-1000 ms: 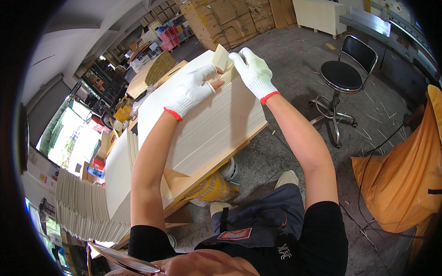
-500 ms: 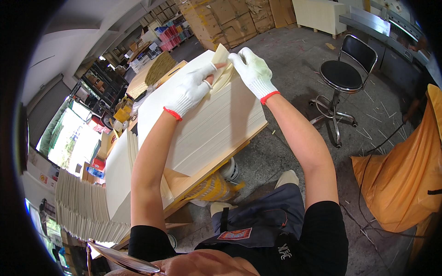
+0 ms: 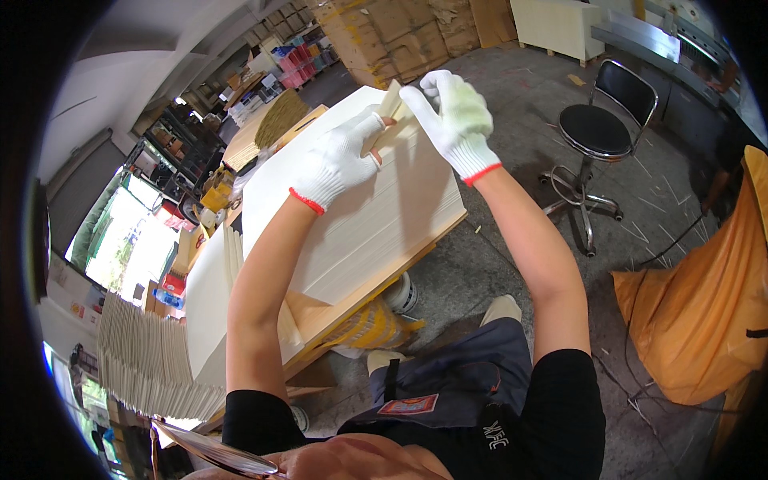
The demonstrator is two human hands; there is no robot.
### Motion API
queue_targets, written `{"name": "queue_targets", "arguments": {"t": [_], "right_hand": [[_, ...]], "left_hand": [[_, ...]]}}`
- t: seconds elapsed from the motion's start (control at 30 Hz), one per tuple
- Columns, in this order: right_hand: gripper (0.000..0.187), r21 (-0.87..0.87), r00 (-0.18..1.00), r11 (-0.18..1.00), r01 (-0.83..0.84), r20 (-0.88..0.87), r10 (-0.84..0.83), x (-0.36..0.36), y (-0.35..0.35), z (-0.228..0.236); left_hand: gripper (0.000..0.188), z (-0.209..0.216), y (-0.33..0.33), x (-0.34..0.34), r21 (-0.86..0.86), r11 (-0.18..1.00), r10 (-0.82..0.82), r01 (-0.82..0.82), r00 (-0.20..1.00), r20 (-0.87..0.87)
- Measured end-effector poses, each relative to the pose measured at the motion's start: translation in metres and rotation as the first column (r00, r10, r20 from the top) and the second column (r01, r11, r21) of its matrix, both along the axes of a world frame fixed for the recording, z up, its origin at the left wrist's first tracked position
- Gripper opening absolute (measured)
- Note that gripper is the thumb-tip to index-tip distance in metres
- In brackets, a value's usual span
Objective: The person, wearing white gloves, takes stacks of paper from a large pile and places them into smaller, organized stacks on a wooden table.
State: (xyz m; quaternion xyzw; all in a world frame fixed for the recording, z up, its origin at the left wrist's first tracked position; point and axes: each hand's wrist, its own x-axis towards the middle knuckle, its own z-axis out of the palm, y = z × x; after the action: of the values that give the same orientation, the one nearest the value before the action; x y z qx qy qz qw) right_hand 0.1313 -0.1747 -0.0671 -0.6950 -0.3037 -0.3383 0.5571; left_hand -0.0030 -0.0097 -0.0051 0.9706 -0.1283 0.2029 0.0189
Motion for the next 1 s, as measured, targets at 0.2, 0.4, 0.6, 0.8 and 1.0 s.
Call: {"name": "queue_targets", "arguments": {"t": [0.2, 0.4, 0.6, 0.8, 1.0], "right_hand": [[0.067, -0.646, 0.906, 0.758, -0.086, 0.265, 0.329, -0.040, -0.004, -0.015], [0.076, -0.625, 0.899, 0.780, 0.004, 0.343, 0.271, -0.044, 0.002, -0.021], [0.063, -0.646, 0.889, 0.763, 0.016, 0.359, 0.285, -0.034, 0.002, -0.030], [0.061, -0.623, 0.841, 0.782, 0.027, 0.437, 0.320, -0.041, 0.011, -0.013], [0.075, -0.739, 0.910, 0.663, 0.120, 0.348, 0.223, -0.068, 0.016, 0.001]], "left_hand": [[0.082, 0.008, -0.005, -0.011, -0.135, 0.972, 0.187, -0.190, 0.982, -0.039], [0.065, -0.010, 0.003, -0.017, 0.177, 0.903, 0.389, -0.391, 0.920, 0.051], [0.034, 0.010, 0.026, -0.002, 0.038, 0.955, 0.292, -0.294, 0.955, 0.054], [0.037, 0.111, 0.126, -0.057, -0.169, 0.860, 0.507, -0.482, 0.770, 0.386], [0.026, 0.116, 0.215, -0.159, -0.740, 0.515, 0.389, 0.432, 0.652, 0.651]]}}
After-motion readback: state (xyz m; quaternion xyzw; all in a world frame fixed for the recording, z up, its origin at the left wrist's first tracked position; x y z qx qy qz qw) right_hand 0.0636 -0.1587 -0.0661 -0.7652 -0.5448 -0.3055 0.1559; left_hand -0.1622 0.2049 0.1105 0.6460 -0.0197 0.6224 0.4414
